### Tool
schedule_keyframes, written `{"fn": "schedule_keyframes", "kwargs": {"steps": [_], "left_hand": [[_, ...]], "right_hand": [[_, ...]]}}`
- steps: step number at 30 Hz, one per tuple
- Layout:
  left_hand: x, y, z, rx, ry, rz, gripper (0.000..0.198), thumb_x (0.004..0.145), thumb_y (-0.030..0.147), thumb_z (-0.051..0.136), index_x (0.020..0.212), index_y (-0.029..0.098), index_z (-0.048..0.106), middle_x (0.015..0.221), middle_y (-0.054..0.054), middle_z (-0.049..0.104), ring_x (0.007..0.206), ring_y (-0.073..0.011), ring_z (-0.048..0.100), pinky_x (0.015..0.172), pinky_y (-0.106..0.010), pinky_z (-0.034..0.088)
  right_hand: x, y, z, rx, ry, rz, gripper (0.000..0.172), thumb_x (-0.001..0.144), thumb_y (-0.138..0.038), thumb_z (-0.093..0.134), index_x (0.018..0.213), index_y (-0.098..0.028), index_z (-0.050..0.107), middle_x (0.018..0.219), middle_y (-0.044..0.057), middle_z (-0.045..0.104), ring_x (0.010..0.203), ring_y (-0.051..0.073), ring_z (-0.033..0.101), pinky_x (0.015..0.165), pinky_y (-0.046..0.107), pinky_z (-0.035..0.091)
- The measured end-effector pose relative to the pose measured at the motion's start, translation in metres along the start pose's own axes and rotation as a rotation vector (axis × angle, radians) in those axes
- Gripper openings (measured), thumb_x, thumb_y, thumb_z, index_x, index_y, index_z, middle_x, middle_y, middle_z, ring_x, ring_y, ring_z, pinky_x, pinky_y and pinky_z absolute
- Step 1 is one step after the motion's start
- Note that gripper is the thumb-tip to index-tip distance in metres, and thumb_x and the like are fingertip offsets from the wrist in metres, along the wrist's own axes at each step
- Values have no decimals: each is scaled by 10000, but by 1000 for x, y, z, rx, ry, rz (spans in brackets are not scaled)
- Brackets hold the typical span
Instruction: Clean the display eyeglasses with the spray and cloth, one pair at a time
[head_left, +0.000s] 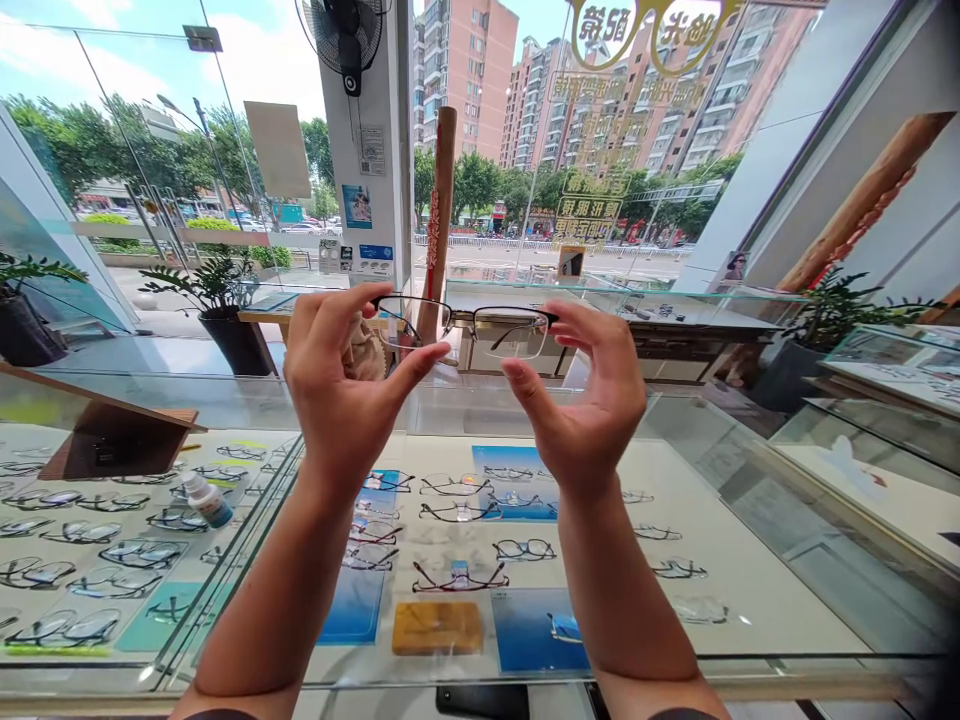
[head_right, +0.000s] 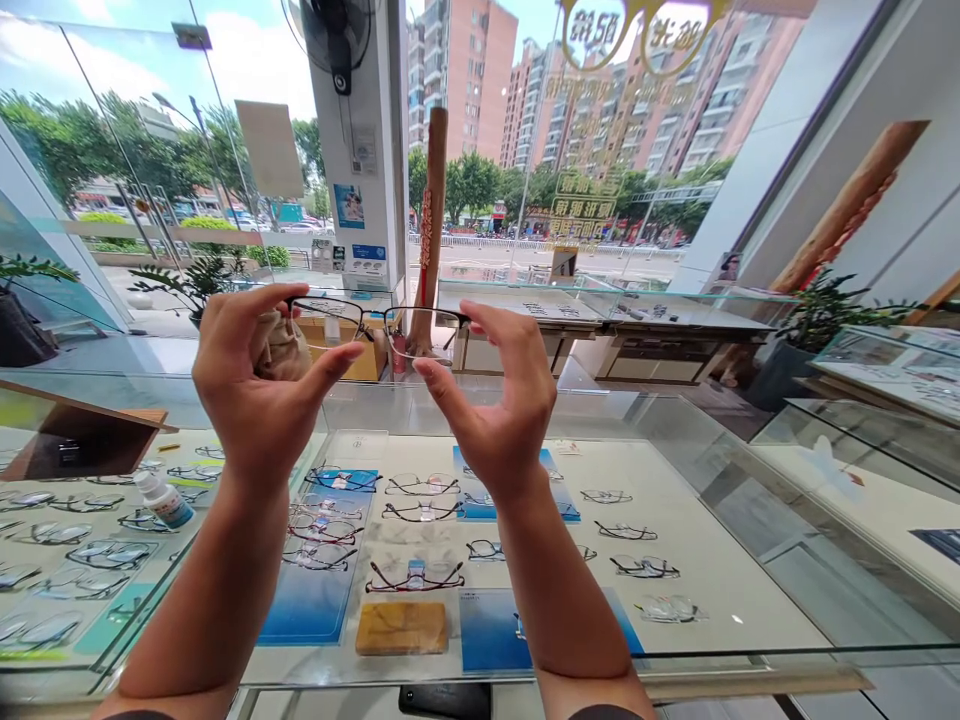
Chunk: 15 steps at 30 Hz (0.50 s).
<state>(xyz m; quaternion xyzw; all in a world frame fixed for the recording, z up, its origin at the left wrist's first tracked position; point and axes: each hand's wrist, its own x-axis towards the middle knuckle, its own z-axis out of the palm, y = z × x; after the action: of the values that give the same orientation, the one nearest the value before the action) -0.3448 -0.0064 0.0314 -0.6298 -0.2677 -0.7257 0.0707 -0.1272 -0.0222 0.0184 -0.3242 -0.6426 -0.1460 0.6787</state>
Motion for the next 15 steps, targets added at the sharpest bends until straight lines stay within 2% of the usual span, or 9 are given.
{"fn": "schedule_keyframes", "kwargs": {"steps": [3, 7, 15], "left_hand": [[-1, 0, 3, 4, 15, -9, 549, 778, 460, 1021, 1254, 317, 787, 1174, -50, 643, 1216, -289, 642, 1113, -451, 555], [-4, -3, 6, -30, -5, -66, 574, 793, 508, 1003, 1278, 297, 778, 1195, -53, 668, 1160, -268, 678, 1100, -447, 574], [-7, -4, 18, -106, 54, -203, 649, 741, 524, 1032, 1236, 243, 722, 1183, -58, 707, 1123, -243, 695, 991, -361, 610]], "right_hand": [[-1, -2, 1, 15, 7, 17, 449, 985, -498, 816, 1391, -334, 715, 1333, 86, 752, 1178, 318, 735, 1032, 523, 633], [-1, -5, 2, 48, 27, 54, 444, 985, -485, 826, 1386, -335, 709, 1296, 82, 759, 1139, 304, 739, 1035, 522, 629], [-5, -1, 6, 102, 32, 186, 505, 999, -483, 805, 1457, -339, 649, 1412, 105, 697, 1302, 326, 675, 1115, 542, 593]]}}
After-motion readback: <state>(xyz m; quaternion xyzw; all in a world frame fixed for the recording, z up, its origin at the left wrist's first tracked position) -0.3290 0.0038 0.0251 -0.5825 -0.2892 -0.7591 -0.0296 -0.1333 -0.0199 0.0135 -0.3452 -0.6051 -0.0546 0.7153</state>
